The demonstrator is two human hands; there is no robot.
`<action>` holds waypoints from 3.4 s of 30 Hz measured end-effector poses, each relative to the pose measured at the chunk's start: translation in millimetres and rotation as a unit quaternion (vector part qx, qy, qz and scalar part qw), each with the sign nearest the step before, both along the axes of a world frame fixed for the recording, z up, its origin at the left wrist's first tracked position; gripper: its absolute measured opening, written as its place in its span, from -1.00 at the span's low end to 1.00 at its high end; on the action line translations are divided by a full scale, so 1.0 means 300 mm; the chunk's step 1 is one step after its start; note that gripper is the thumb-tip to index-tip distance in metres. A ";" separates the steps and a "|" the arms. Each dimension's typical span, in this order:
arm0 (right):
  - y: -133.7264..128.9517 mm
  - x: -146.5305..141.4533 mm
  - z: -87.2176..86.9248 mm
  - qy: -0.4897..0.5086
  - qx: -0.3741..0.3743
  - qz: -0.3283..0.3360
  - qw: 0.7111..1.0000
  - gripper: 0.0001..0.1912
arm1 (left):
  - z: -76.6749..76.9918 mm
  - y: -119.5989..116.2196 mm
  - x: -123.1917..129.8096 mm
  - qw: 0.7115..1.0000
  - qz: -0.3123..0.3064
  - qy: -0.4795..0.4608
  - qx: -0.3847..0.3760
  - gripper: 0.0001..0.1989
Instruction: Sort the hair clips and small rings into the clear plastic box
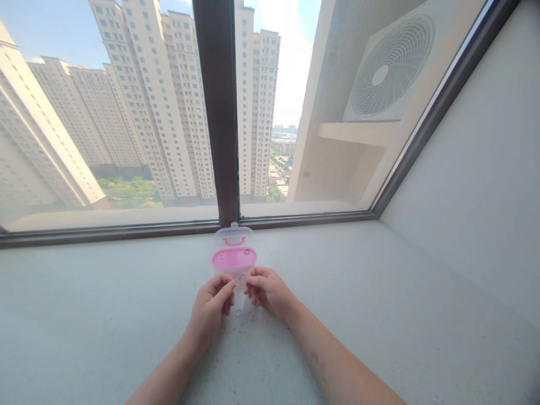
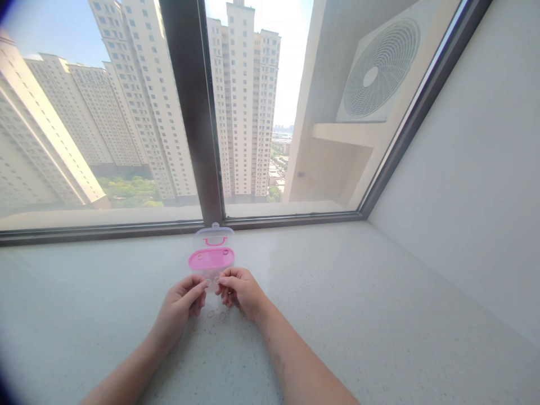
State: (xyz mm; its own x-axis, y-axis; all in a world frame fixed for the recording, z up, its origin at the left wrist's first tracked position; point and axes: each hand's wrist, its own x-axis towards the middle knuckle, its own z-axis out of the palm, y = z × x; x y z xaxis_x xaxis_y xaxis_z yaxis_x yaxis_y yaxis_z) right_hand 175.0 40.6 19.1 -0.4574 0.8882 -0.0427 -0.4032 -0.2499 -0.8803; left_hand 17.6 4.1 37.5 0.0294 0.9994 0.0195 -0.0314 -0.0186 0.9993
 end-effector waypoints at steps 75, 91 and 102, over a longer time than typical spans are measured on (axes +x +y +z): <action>0.000 0.001 -0.001 0.005 0.003 0.001 1.000 -0.83 | -0.003 0.000 0.002 1.000 -0.003 0.006 -0.001 -0.76; -0.003 0.000 -0.003 0.005 0.020 0.003 1.000 -0.86 | -0.002 0.000 0.001 1.000 -0.006 0.008 0.001 -0.76; 0.000 0.002 -0.005 -0.004 0.025 0.002 1.000 -0.84 | 0.003 -0.002 0.002 1.000 -0.005 0.012 0.001 -0.75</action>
